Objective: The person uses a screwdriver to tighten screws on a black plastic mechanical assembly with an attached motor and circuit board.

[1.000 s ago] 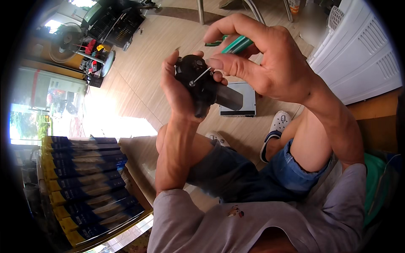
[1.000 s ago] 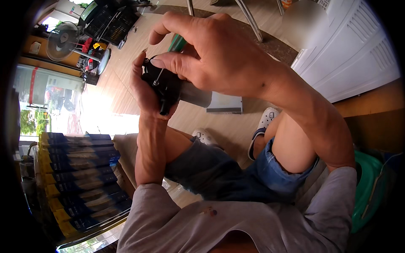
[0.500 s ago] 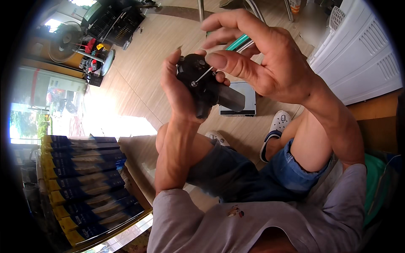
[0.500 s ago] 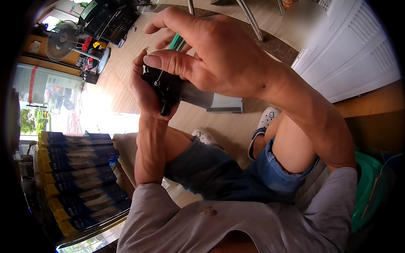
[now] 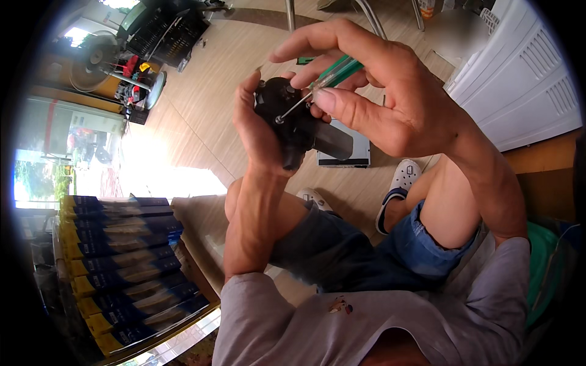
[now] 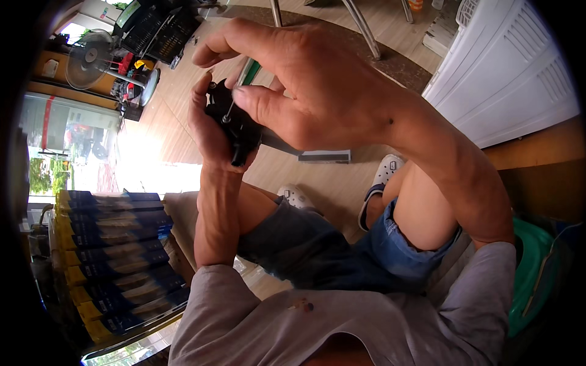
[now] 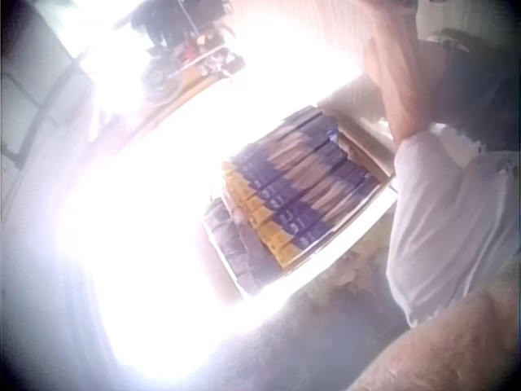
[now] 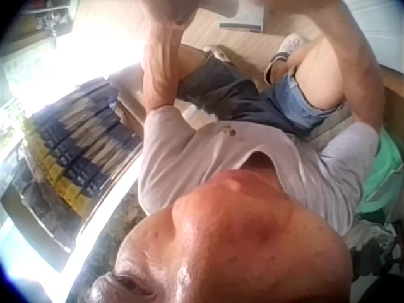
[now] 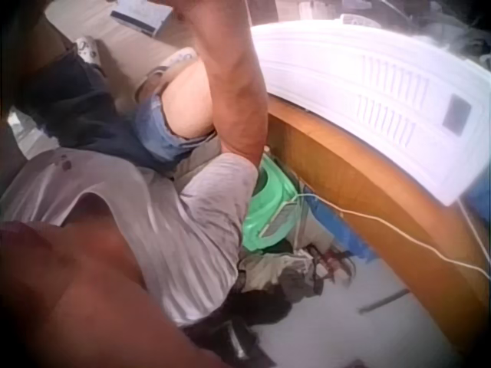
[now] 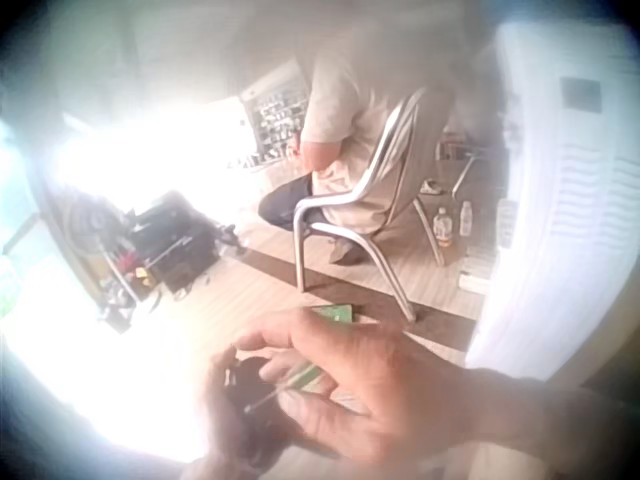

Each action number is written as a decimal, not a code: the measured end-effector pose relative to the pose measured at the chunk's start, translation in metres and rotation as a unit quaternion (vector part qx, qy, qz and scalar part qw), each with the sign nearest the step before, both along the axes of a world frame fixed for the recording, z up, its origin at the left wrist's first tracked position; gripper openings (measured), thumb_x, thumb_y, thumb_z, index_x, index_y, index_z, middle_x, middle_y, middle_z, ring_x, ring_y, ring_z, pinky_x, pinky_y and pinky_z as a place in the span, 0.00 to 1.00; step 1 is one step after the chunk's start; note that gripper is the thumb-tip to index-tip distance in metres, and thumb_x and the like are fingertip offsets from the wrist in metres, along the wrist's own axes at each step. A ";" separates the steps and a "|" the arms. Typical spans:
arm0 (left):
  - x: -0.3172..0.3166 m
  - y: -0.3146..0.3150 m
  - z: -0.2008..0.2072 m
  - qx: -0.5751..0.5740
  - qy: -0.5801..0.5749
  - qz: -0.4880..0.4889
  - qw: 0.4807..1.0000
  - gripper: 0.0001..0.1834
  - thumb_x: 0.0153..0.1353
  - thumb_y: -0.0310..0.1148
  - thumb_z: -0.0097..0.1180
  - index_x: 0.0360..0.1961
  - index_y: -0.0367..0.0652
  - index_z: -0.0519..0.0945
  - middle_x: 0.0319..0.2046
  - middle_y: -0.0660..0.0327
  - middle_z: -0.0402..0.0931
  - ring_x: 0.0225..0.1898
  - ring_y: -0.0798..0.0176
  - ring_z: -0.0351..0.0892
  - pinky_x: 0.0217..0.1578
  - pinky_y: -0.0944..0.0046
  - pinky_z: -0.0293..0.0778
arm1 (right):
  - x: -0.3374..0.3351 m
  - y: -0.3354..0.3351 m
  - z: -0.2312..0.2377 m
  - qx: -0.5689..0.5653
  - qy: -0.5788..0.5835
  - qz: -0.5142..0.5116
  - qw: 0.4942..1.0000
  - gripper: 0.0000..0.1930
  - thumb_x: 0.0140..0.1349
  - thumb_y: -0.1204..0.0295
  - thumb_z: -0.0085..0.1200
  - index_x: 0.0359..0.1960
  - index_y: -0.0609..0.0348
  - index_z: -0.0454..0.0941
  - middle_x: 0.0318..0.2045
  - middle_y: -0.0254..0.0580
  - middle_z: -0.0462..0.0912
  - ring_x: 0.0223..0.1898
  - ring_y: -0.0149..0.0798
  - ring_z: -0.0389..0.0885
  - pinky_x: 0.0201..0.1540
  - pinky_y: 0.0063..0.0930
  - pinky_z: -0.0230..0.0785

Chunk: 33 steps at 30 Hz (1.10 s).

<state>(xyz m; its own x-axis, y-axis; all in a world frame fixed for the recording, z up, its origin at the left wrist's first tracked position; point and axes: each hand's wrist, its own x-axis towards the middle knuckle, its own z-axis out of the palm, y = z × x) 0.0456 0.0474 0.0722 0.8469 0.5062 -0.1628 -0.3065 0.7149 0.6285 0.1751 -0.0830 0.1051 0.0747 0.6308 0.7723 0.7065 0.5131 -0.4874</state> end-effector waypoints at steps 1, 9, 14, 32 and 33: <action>-0.001 0.000 0.000 -0.002 0.003 0.006 1.000 0.26 0.67 0.55 0.43 0.41 0.39 0.76 0.29 0.53 0.79 0.26 0.52 0.80 0.32 0.50 0.81 | 0.000 0.001 -0.001 0.009 0.001 0.008 1.000 0.16 0.68 0.73 0.56 0.55 0.64 0.73 0.39 0.43 0.86 0.39 0.33 0.87 0.40 0.24 0.80; 0.001 -0.001 0.002 0.001 0.015 -0.008 1.000 0.26 0.66 0.55 0.43 0.41 0.39 0.75 0.29 0.53 0.79 0.26 0.52 0.80 0.32 0.50 0.81 | 0.002 -0.008 0.006 -0.171 0.027 -0.052 0.984 0.15 0.69 0.72 0.55 0.55 0.63 0.73 0.46 0.42 0.83 0.42 0.32 0.85 0.43 0.25 0.79; -0.003 0.000 0.002 -0.024 -0.012 0.006 1.000 0.28 0.66 0.55 0.43 0.42 0.38 0.76 0.28 0.52 0.79 0.26 0.52 0.80 0.32 0.49 0.81 | -0.001 -0.002 -0.001 -0.026 0.014 0.010 1.000 0.14 0.68 0.72 0.58 0.52 0.63 0.75 0.38 0.40 0.85 0.39 0.32 0.86 0.42 0.24 0.79; -0.002 0.002 0.001 0.003 0.024 -0.001 1.000 0.27 0.66 0.55 0.44 0.40 0.39 0.76 0.30 0.52 0.81 0.26 0.51 0.81 0.32 0.49 0.82 | -0.001 -0.011 0.014 -0.196 0.081 -0.008 0.977 0.15 0.71 0.71 0.53 0.54 0.65 0.72 0.40 0.44 0.85 0.44 0.35 0.85 0.46 0.26 0.80; -0.001 0.001 0.000 0.002 0.018 -0.004 1.000 0.27 0.66 0.56 0.44 0.41 0.39 0.76 0.30 0.51 0.80 0.26 0.51 0.81 0.32 0.49 0.82 | 0.000 -0.011 0.014 -0.218 0.077 -0.022 0.973 0.15 0.71 0.71 0.53 0.54 0.65 0.71 0.40 0.45 0.85 0.44 0.35 0.85 0.46 0.27 0.81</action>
<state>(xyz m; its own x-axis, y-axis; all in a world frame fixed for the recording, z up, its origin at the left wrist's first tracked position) 0.0443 0.0488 0.0724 0.8443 0.5010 -0.1903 -0.2788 0.7138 0.6424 0.1746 -0.0935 0.1193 0.2016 0.8899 0.4093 0.6248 0.2049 -0.7534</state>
